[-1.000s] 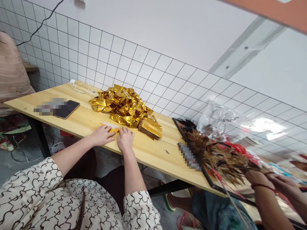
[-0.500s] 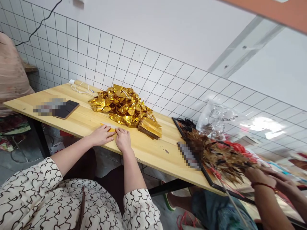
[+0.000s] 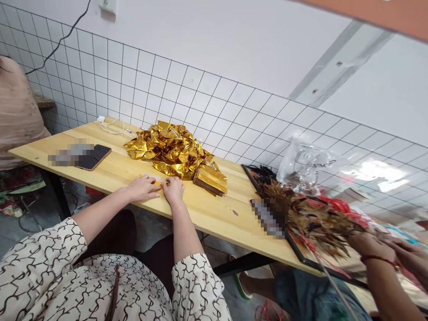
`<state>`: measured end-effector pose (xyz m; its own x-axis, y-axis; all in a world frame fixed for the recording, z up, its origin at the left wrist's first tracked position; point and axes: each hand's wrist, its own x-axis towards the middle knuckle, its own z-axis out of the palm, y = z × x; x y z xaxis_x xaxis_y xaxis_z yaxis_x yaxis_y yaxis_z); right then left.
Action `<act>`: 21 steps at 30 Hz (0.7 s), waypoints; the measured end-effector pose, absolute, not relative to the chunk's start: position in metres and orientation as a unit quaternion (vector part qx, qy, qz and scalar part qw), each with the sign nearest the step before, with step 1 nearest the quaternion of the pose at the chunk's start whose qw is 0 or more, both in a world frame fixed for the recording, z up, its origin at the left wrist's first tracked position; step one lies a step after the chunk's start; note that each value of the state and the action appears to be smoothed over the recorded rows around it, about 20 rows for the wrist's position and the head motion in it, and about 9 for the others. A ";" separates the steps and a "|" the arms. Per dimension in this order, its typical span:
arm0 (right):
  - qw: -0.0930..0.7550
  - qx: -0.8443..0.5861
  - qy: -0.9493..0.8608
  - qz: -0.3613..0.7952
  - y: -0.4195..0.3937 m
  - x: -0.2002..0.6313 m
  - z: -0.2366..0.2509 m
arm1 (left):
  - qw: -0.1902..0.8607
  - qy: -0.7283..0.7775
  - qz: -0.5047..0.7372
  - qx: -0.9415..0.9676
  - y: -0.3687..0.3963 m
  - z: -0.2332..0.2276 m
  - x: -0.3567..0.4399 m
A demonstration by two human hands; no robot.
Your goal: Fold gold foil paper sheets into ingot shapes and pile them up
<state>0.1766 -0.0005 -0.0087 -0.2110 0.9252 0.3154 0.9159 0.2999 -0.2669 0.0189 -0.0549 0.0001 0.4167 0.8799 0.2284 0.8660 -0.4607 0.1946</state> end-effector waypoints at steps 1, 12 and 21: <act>0.215 -0.599 -0.771 0.014 0.000 0.177 -0.010 | 0.039 0.522 0.154 0.838 -0.052 0.003 0.016; 0.221 -0.630 -0.742 0.053 -0.003 0.175 -0.008 | 0.049 0.641 0.259 0.721 -0.017 -0.010 -0.011; 0.226 -0.640 -0.729 0.088 -0.004 0.175 -0.004 | 0.102 0.668 0.243 0.695 -0.020 -0.003 -0.008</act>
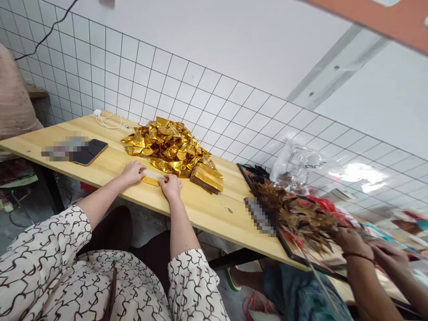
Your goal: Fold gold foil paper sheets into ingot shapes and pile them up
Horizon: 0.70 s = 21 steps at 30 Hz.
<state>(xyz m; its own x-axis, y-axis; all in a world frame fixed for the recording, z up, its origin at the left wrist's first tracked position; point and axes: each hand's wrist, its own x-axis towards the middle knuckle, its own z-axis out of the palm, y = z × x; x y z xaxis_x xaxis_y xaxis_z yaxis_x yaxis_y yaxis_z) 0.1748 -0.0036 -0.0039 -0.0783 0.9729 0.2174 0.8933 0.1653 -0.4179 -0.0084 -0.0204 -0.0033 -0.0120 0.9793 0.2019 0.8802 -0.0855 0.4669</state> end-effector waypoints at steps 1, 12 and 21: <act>0.230 -0.639 -0.728 0.093 -0.004 0.175 -0.004 | 0.108 0.669 0.247 0.693 -0.020 -0.003 -0.009; 0.258 -0.616 -0.738 0.098 -0.008 0.177 -0.003 | 0.115 0.610 0.309 0.721 -0.019 -0.009 -0.012; 0.253 -0.609 -0.750 0.052 -0.012 0.177 -0.002 | 0.069 0.590 0.301 0.746 -0.024 -0.007 -0.011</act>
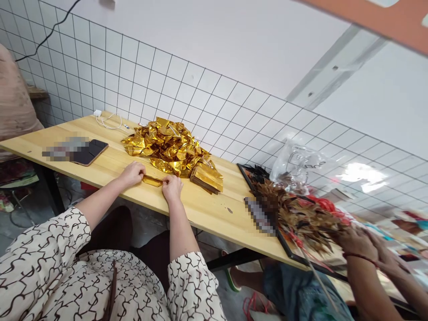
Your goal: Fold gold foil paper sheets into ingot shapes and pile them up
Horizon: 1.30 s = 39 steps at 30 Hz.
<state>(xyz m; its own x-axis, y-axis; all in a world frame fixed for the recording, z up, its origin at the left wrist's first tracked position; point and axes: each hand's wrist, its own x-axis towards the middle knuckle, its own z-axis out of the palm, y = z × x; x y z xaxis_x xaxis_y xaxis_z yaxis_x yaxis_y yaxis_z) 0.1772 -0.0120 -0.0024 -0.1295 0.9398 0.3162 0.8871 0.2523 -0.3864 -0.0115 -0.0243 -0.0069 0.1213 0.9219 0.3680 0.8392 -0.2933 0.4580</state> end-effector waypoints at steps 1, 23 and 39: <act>0.252 -0.608 -0.751 0.048 -0.013 0.177 -0.002 | 0.064 0.593 0.294 0.747 -0.026 -0.006 -0.010; 0.142 -0.474 -0.869 0.008 -0.028 0.171 0.009 | -0.015 0.481 0.191 0.855 -0.040 0.003 -0.002; 0.171 -0.502 -0.847 0.028 -0.024 0.172 0.004 | 0.058 0.534 0.241 0.808 -0.040 0.005 -0.002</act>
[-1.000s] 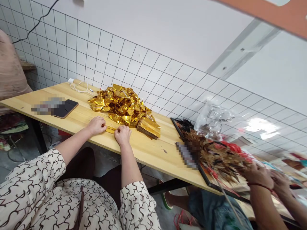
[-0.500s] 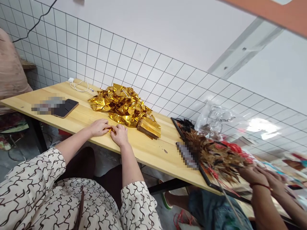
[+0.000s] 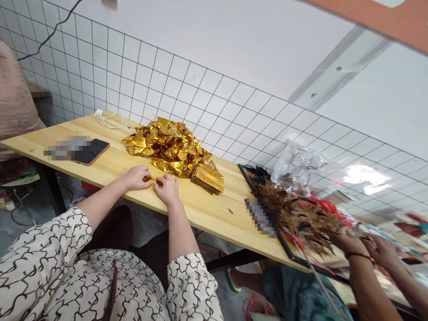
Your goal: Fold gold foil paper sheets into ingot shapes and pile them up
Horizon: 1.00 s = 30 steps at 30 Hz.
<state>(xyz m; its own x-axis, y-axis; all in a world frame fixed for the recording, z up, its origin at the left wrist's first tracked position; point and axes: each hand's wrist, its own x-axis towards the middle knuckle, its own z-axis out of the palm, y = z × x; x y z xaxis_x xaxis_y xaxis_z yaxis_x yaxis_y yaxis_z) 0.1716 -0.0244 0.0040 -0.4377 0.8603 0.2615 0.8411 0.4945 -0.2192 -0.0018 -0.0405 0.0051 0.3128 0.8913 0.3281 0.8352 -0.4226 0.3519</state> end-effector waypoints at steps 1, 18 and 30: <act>0.174 -0.503 -0.846 0.033 -0.024 0.172 0.004 | 0.067 0.538 0.244 0.804 -0.040 0.005 -0.003; 0.218 -0.514 -0.824 0.093 -0.020 0.186 0.001 | 0.108 0.533 0.282 0.790 -0.034 -0.002 -0.011; 0.261 -0.511 -0.813 0.100 -0.008 0.190 -0.011 | 0.101 0.540 0.281 0.787 -0.035 -0.002 -0.011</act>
